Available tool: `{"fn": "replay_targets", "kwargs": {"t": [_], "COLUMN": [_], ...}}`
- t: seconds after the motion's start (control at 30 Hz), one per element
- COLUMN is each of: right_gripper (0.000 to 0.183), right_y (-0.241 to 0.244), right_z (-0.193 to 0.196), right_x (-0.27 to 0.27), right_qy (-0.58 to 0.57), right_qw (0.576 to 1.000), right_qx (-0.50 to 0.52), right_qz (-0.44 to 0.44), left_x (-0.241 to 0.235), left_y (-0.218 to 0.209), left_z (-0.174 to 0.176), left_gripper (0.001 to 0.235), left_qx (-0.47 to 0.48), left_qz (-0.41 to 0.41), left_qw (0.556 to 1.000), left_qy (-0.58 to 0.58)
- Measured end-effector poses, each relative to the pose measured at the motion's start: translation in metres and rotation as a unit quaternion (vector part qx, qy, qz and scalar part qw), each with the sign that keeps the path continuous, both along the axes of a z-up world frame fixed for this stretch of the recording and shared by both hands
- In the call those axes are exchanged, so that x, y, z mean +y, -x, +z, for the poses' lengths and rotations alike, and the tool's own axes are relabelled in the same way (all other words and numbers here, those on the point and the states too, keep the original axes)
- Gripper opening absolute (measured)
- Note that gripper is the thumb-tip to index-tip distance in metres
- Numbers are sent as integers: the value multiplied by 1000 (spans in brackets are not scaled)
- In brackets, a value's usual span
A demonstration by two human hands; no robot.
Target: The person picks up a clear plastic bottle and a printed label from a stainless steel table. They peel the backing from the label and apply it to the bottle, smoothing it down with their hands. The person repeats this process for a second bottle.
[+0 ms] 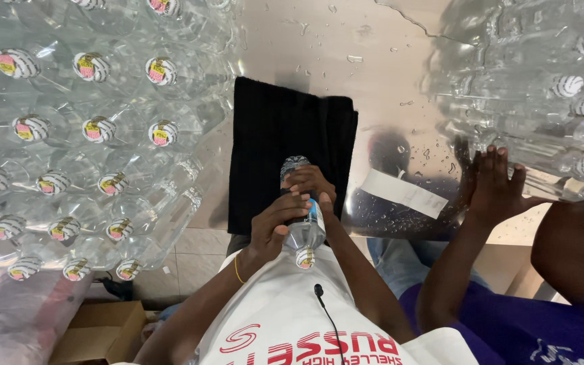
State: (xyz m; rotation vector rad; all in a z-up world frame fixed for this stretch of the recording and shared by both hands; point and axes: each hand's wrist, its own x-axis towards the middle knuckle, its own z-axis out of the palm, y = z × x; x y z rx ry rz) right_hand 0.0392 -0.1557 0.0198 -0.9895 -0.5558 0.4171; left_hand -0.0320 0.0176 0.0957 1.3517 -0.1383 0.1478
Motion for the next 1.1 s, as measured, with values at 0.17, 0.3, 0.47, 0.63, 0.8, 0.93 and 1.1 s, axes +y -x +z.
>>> {"fn": "replay_targets", "kwargs": {"t": [0.17, 0.3, 0.47, 0.63, 0.8, 0.93, 1.1], "right_gripper": [64, 61, 59, 56, 62, 66, 64], "right_y": [-2, -8, -10, -1, 30, 31, 25], "right_z": [1, 2, 4, 5, -21, -30, -5], "right_x": [-6, -7, -9, -3, 37, 53, 51], "right_qy": [-5, -11, -17, -23, -25, -1, -5], "right_qw": [1000, 999, 997, 995, 984, 933, 965], "right_qx": [5, 6, 10, 13, -23, -77, -78], "right_qz": [20, 44, 70, 94, -174, -351, -251], "left_x": [-2, 0, 1, 3, 10, 13, 21], "left_y": [-2, 0, 13, 18, 7, 1, 12], "left_z": [-6, -6, -22, -27, -17, -22, -16], "left_gripper": [61, 63, 60, 62, 72, 86, 76], "left_qx": [-7, 10, 36, 63, 84, 41, 8], "left_qz": [-9, -28, -47, -90, -131, -48, 19], "left_qw": [1000, 999, 997, 993, 982, 989, 999], "left_qy": [14, 20, 46, 54, 106, 131, -39]}}
